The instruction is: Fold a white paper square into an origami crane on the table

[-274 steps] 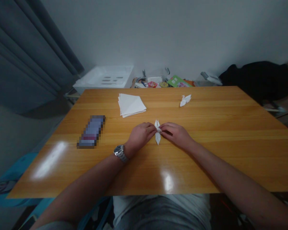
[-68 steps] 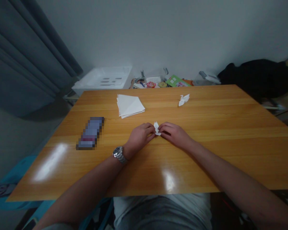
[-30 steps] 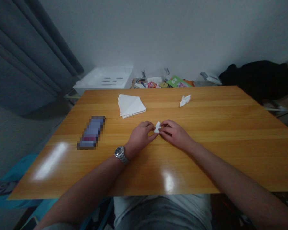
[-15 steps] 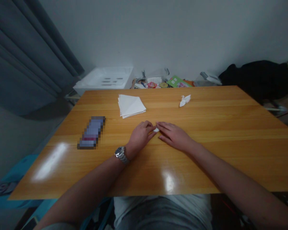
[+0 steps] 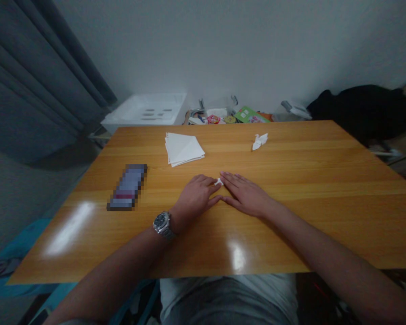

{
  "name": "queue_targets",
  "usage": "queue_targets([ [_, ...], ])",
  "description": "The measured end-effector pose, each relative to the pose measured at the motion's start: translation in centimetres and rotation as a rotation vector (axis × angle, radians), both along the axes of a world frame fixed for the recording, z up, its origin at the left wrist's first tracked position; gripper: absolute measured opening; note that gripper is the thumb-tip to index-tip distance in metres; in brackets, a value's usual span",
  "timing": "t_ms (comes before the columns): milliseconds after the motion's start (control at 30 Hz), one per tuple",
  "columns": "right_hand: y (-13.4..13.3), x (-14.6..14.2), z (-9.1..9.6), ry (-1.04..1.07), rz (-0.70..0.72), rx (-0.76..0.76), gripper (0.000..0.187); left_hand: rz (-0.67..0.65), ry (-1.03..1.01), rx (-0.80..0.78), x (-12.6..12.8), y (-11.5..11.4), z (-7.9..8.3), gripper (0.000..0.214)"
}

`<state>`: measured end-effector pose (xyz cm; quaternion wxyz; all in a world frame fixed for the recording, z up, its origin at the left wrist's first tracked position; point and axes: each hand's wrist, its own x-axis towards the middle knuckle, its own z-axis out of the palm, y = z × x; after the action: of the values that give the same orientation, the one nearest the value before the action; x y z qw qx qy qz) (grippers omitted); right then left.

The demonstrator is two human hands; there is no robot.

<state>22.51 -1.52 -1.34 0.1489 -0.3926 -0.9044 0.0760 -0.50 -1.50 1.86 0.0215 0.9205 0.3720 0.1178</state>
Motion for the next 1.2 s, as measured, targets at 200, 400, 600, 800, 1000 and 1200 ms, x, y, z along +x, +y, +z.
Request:
queue_targets([
  [200, 0.2, 1.6, -0.5, 0.006, -0.032, -0.001, 0.061, 0.001, -0.01, -0.018, -0.5, 0.1, -0.2, 0.037],
  [400, 0.7, 2.5, -0.4, -0.004, -0.021, -0.004, 0.059, -0.006, -0.02, -0.007, -0.7, 0.2, -0.2, 0.037],
  [600, 1.4, 2.0, 0.2, 0.04, -0.038, 0.028, 0.045, 0.011, -0.093, -0.006, -0.4, 0.8, -1.2, 0.031],
  [800, 1.6, 1.8, 0.0, 0.101, -0.038, 0.056, 0.036, 0.041, -0.191, -0.072, -0.4, 1.4, -1.8, 0.024],
  [1000, 1.6, 1.3, 0.0, 0.267, -0.017, -0.008, 0.031, 0.007, -0.256, -0.06, -0.4, 1.7, -2.2, 0.021],
  [1200, 1.6, 0.8, 0.0, 0.351, -0.01, -0.056, 0.019, -0.003, -0.317, -0.068, -0.3, 1.8, -2.4, 0.018],
])
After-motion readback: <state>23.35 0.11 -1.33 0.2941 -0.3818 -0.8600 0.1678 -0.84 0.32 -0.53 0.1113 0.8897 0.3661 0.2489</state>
